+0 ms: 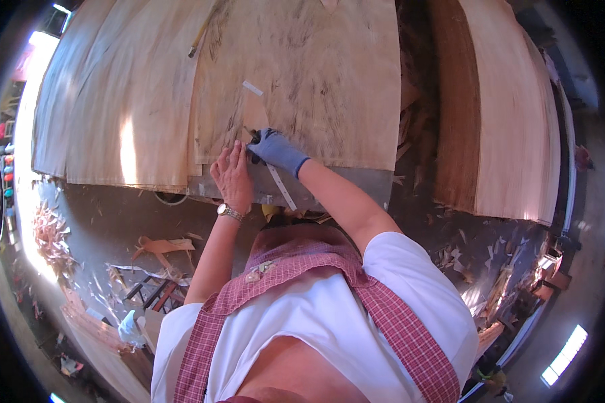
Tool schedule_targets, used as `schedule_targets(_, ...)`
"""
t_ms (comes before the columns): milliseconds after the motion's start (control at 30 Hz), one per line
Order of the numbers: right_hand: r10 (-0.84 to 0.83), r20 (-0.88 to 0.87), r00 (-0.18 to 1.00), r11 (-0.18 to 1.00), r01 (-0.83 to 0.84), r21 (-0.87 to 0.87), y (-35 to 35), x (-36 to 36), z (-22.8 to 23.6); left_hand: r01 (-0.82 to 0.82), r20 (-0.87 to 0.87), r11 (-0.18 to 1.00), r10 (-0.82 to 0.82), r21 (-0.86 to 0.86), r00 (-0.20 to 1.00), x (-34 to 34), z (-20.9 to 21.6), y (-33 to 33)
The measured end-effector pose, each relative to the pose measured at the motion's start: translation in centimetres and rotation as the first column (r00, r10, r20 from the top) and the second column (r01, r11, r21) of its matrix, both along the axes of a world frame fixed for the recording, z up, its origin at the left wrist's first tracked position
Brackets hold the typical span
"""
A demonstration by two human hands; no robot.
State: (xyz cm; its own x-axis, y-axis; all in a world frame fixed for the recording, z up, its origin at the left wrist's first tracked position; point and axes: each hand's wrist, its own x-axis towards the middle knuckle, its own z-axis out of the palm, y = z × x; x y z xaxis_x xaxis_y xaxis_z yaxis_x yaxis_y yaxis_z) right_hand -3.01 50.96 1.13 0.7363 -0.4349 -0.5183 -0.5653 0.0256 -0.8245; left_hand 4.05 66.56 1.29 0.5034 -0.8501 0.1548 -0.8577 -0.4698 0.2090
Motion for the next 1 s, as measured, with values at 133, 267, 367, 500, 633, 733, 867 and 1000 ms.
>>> schedule_targets(133, 0.275, -0.098, 0.956, 0.751, -0.278, -0.599, -0.7, -2.5, -0.1, 0.030, 0.031, 0.993, -0.034, 0.118, 0.999, -0.7, -0.9, -0.7)
schedule_targets(267, 0.240, -0.115, 0.964, 0.676, -0.251, -0.693, -2.9, -5.5, 0.7, 0.013, 0.078, 0.989, -0.025, 0.149, 0.997, -1.4, -1.1, -1.6)
schedule_targets(367, 0.138, 0.135, 0.981, 0.990, -0.134, -0.036, -5.7, -11.0, 4.2, 0.009, 0.065, 0.997, -0.014, 0.077, 0.998, -1.4, -1.2, -1.7)
schedule_targets(500, -0.117, 0.120, 0.986, 0.923, 0.064, 0.381, -11.2, -18.6, 4.7, -0.054, 0.080, 0.998, 0.051, 0.034, 0.995, -1.8, -0.7, -2.8)
schedule_targets(633, -0.121, 0.237, 0.964, 0.959, 0.053, 0.277, -18.5, -19.9, 1.4, -0.303, -0.146, 0.921, 0.344, 0.243, 0.928, -1.8, 2.0, -5.5)
schedule_targets(733, -0.044, 0.276, 0.960, 0.958, -0.038, 0.285, -20.4, -16.5, 1.2, -0.317, 0.196, 0.945, 0.328, -0.082, 0.924, -6.6, 0.7, -8.8)
schedule_targets(867, 0.087, 0.230, 0.969, 0.963, -0.141, 0.231, -20.0, -13.2, -1.9, -0.281, 0.185, 0.956, 0.291, -0.079, 0.939, -15.0, 1.8, -16.8)
schedule_targets(1000, 0.175, 0.170, 0.970, 0.982, -0.185, 0.043, -19.3, -13.4, -0.4, -0.274, 0.146, 0.962, 0.271, 0.002, 0.951, -17.2, 0.8, -18.8)
